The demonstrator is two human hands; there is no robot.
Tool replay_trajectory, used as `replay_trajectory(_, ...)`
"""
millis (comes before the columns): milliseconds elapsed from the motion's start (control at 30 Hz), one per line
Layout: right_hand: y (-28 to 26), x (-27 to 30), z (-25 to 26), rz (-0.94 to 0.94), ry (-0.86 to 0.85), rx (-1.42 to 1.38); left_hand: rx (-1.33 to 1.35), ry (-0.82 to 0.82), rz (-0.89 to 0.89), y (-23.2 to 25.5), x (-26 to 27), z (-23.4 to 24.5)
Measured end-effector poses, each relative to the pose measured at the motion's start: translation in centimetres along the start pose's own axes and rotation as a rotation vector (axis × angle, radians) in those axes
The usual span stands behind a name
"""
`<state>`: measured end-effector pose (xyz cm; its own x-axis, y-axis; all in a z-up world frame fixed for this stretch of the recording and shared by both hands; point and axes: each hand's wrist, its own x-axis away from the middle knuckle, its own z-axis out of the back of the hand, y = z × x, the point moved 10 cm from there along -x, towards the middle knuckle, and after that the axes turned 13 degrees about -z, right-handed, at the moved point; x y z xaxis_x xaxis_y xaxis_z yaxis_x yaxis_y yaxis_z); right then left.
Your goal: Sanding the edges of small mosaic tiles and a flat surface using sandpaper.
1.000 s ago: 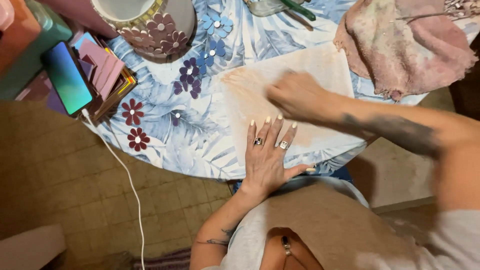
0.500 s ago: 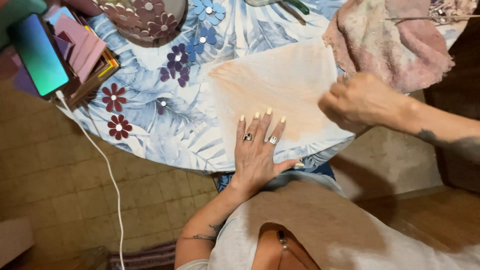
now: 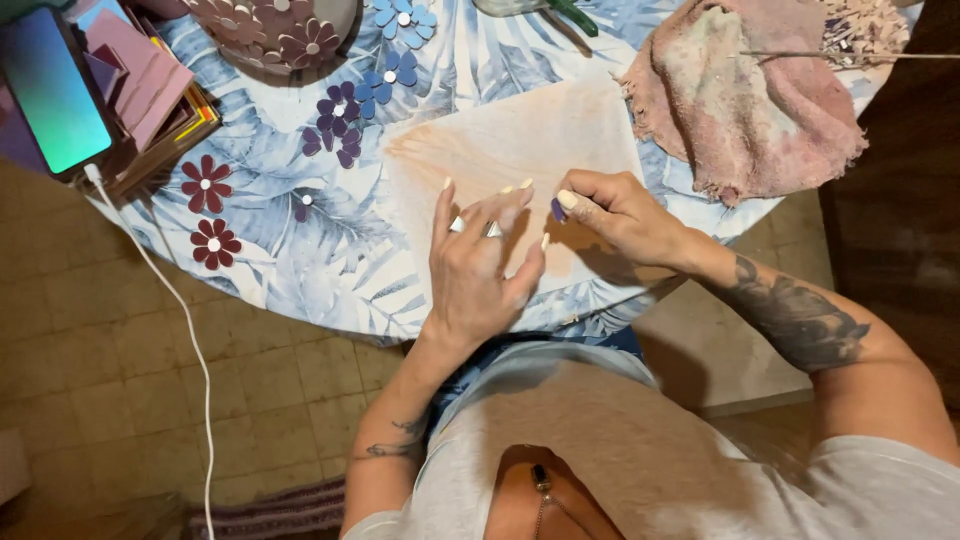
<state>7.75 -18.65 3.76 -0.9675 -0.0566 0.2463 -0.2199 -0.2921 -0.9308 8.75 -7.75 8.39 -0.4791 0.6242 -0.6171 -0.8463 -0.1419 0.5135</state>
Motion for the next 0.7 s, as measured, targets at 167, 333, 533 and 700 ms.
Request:
replay_trajectory(167, -1.1, 0.3, -0.1, 0.051, 0.012, 0.000, -0.009, 0.043, -0.010, 0.2, -0.1, -0.8)
replay_trajectory(333, -0.7, 0.4, -0.5, 0.050, -0.007, -0.041, -0.039, 0.122, -0.070, 1.4, -0.4, 0.3)
replay_trajectory(533, 0.4, 0.4, -1.1, 0.018, -0.013, -0.061, -0.174, 0.162, -0.089, 1.7, 0.3, 0.4)
replay_trajectory(700, 0.2, 1.0, -0.2, 0.179, 0.133, 0.359, -0.229, -0.060, 0.000, 1.1, 2.0, -0.6)
